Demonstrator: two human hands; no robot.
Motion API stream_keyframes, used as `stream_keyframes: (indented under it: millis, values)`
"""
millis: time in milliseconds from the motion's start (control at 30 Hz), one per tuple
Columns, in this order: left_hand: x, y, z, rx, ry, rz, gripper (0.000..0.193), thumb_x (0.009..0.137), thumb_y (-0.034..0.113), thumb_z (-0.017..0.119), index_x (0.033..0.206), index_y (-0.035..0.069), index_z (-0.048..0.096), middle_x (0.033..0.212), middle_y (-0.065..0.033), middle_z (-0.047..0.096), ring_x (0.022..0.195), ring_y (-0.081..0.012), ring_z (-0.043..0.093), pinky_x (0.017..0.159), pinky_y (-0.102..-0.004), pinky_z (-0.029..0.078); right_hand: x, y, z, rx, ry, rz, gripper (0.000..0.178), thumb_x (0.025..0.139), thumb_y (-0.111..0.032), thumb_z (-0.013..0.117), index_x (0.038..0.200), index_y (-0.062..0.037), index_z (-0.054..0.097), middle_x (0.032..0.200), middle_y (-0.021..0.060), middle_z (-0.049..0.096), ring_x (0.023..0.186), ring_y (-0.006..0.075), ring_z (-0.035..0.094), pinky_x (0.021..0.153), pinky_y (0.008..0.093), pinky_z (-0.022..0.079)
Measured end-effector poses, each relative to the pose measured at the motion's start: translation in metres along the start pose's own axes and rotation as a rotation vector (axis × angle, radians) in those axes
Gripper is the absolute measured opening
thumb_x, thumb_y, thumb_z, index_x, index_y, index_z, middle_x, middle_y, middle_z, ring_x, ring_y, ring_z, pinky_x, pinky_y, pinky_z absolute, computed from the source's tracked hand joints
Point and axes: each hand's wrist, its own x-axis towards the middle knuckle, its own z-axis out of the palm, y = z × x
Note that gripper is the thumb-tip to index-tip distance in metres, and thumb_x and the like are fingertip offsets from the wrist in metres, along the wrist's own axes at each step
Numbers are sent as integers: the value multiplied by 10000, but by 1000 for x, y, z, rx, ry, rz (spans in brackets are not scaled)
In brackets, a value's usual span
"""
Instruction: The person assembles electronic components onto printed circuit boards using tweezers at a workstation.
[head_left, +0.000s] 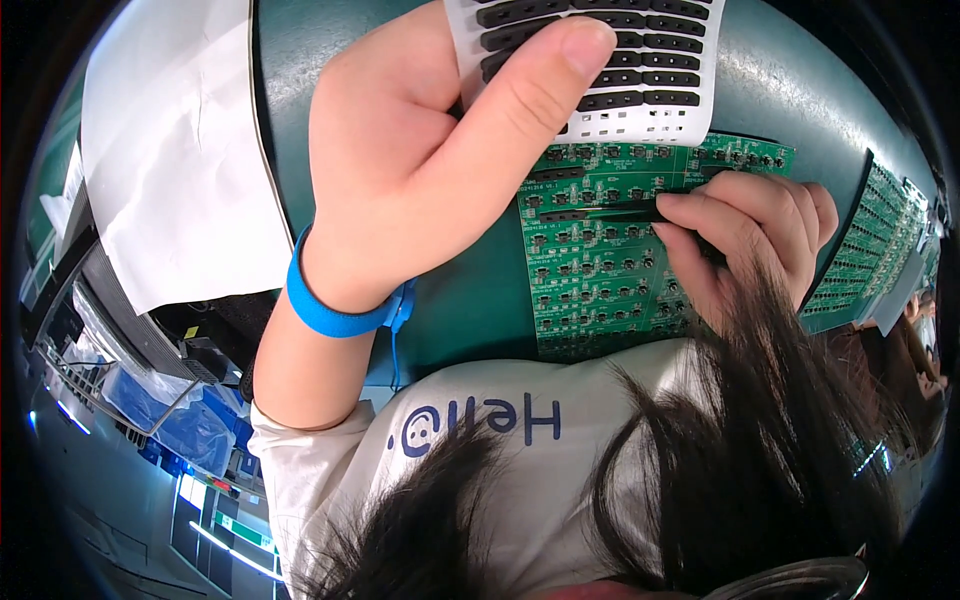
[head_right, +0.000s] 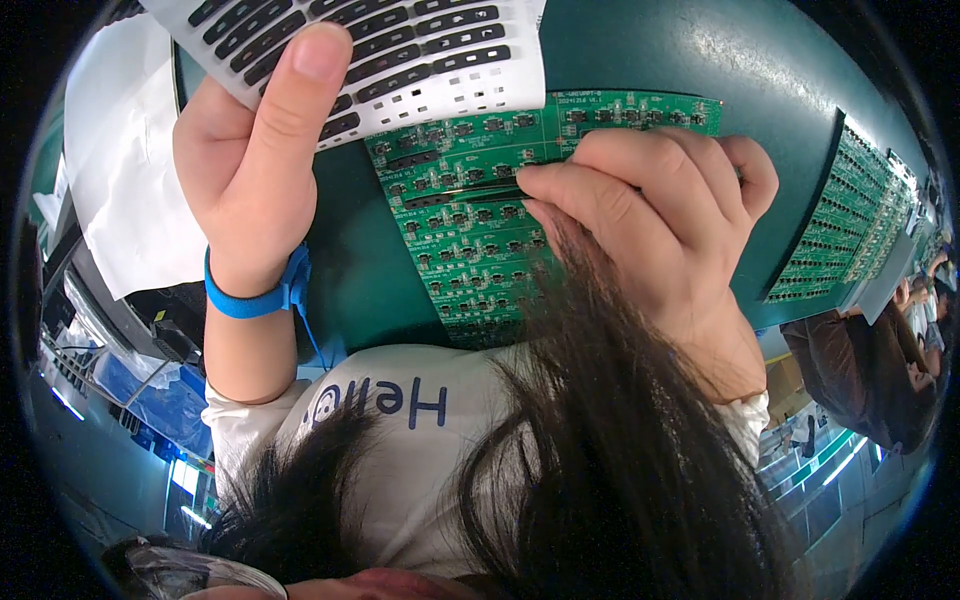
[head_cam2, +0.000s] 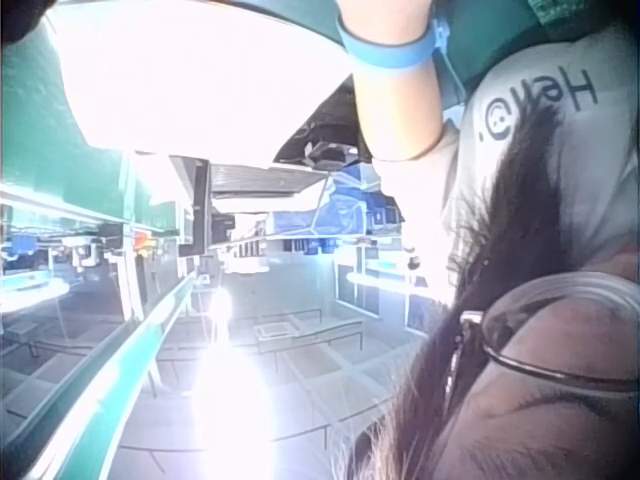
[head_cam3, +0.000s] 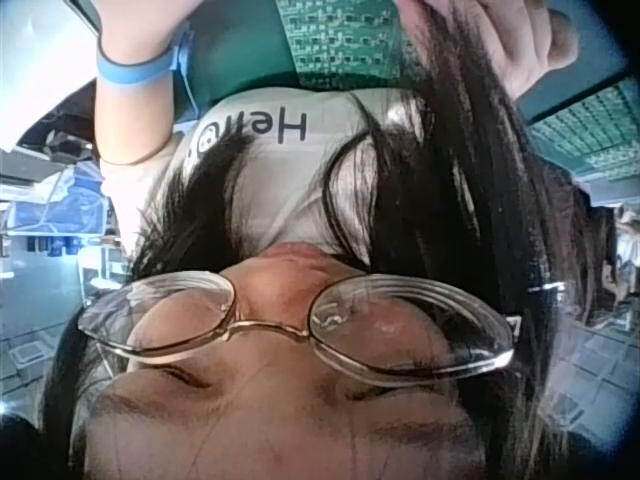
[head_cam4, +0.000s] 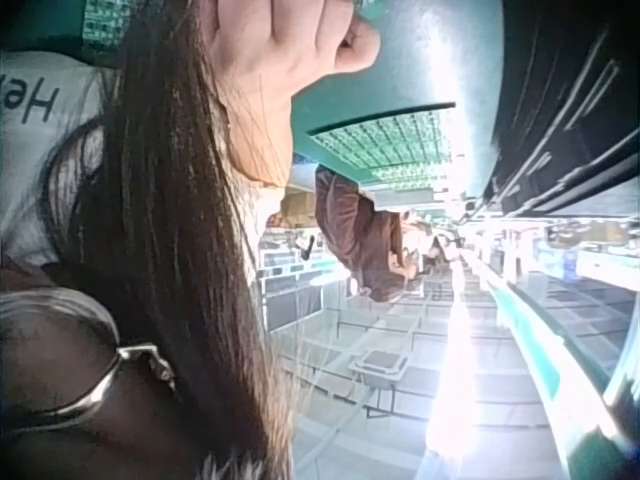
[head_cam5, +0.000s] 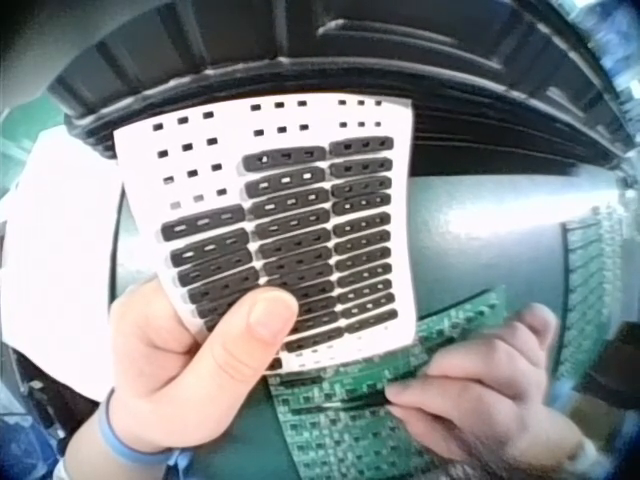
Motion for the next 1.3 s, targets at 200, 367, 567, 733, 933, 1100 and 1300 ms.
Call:
stream_keyframes:
  millis: [200, 367, 567, 733, 933, 1100, 1300]
  values:
    - [0, -2, -4, 27, -38, 61, 217, 910, 181, 658, 1039, 8, 680, 956, -3, 661, 861, -59, 554, 780, -189, 419, 0, 0, -1, 18, -1, 2, 335, 593, -125, 808, 904, -152, 687, 876, -21, 609, 773, 165, 551, 758, 307, 362]
    - [0, 0, -2, -31, 8, 3, 239, 920, 196, 643, 1061, 6, 672, 980, -1, 662, 886, -63, 557, 805, -188, 412, 5, 1, -15, 12, -8, 21, 343, 600, -103, 806, 915, -131, 672, 892, 7, 612, 794, 182, 555, 767, 316, 382]
    - [-1, -1, 4, -101, 83, -55, 226, 936, 217, 615, 976, 0, 667, 900, 30, 630, 806, -36, 508, 728, -177, 380, 22, -3, -3, 85, 127, 37, 359, 601, -59, 817, 922, -111, 664, 903, 54, 611, 814, 203, 557, 786, 324, 401]
    - [4, 1, 1, -138, 42, -64, 239, 942, 232, 602, 897, 2, 651, 831, 53, 588, 747, -17, 449, 656, -169, 333, 42, 2, -6, -137, 106, -79, 318, 630, -131, 819, 910, -125, 669, 919, 41, 623, 813, 199, 564, 761, 314, 395]
    - [-9, 21, 19, -250, 38, -242, 252, 971, 185, 537, 1042, -40, 625, 973, -31, 631, 860, -74, 535, 758, -213, 416, 44, 8, 8, -65, 136, -98, 249, 653, -158, 798, 870, -126, 679, 914, 18, 641, 806, 175, 574, 755, 306, 390]
    - [-4, 32, 29, -346, -3, -331, 325, 1003, 183, 458, 1151, -78, 583, 1084, -110, 650, 955, -134, 597, 840, -257, 468, 40, 6, 5, 69, 103, 31, 230, 673, -96, 780, 873, -78, 668, 898, 40, 636, 808, 193, 580, 732, 299, 428]
    - [0, 27, 24, -371, -37, -292, 312, 997, 165, 471, 1169, -73, 576, 1106, -112, 642, 975, -145, 604, 845, -259, 475, 18, -3, -2, 182, 125, 115, 227, 671, -71, 776, 868, -67, 662, 875, 56, 620, 812, 209, 579, 737, 309, 429]
